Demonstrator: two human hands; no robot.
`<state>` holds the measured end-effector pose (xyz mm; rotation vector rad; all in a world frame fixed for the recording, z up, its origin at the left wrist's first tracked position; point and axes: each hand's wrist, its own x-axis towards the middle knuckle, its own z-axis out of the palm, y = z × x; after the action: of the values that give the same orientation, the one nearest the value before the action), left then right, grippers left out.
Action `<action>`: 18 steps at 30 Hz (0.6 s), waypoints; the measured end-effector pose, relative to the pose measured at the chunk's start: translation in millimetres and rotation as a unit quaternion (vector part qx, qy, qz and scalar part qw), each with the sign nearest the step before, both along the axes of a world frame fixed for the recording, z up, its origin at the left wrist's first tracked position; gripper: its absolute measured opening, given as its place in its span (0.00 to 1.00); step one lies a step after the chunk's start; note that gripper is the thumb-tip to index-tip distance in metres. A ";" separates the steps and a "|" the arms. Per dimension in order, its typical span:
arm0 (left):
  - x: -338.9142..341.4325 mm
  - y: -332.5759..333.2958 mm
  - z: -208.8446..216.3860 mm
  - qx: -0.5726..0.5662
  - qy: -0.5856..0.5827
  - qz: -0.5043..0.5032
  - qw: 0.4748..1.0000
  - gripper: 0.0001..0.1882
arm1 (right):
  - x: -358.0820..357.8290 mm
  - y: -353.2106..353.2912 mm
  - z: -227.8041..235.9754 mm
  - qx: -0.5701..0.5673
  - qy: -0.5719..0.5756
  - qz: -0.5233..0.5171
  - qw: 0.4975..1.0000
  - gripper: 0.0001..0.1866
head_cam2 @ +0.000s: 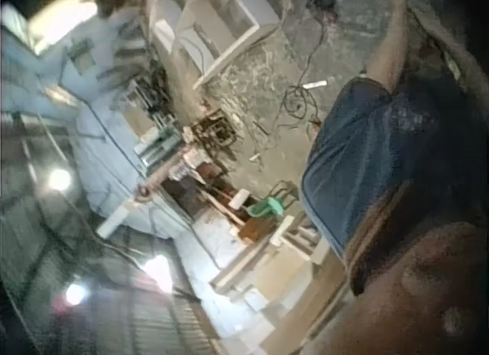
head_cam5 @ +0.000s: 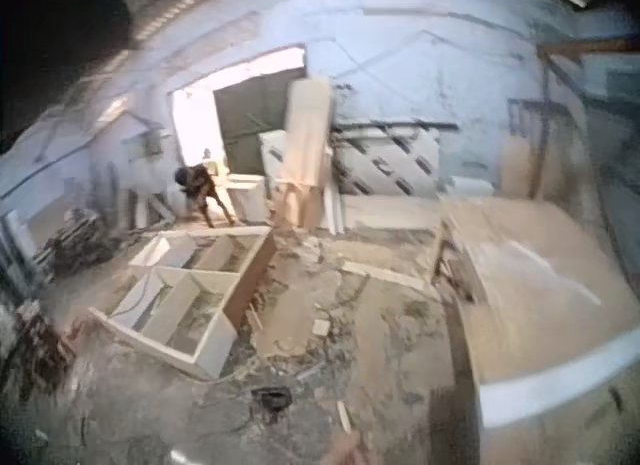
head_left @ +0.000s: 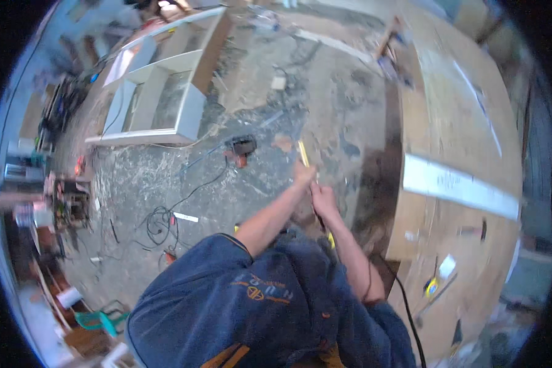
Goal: The person handles wooden panels, uses a metal file to smooth an edge, measures with a tape measure, and hammers a wooden piece into place.
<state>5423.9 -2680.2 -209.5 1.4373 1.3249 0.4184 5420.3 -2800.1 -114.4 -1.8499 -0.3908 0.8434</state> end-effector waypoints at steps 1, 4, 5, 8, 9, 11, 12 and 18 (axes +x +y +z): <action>11.1 -12.2 15.2 -0.006 0.015 -0.075 0.997 0.23 | 11.1 -15.7 -0.4 -0.004 0.087 -0.015 0.996 0.25; 20.8 -29.3 12.2 0.016 0.022 -0.071 0.997 0.17 | 4.4 -40.2 11.2 0.048 0.266 -0.034 0.962 0.22; 17.8 -37.8 24.3 0.007 0.024 -0.057 0.998 0.18 | -2.6 -50.1 15.6 0.035 0.275 -0.042 0.960 0.21; 29.7 -39.8 31.7 0.011 0.117 -0.058 0.991 0.19 | -6.6 -66.2 24.0 0.026 0.292 -0.049 0.955 0.20; 34.4 -45.3 30.4 0.012 0.165 -0.071 0.984 0.18 | -7.6 -72.6 20.4 0.050 0.300 -0.063 0.951 0.20; 50.4 -63.2 44.0 0.062 0.208 -0.103 0.971 0.21 | -9.2 -88.0 5.2 0.098 0.311 -0.094 0.941 0.19; 57.0 -74.8 52.2 0.086 0.229 -0.119 0.962 0.22 | -8.8 -98.0 0.2 0.103 0.321 -0.116 0.934 0.20; 86.7 -86.8 35.8 0.143 0.269 -0.115 0.945 0.25 | -18.6 -148.7 20.1 0.107 0.141 -0.094 0.980 0.19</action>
<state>5510.5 -2767.0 -173.7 2.0251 1.5375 0.0566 5401.8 -2948.8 -94.3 -1.5166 -0.1190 0.8816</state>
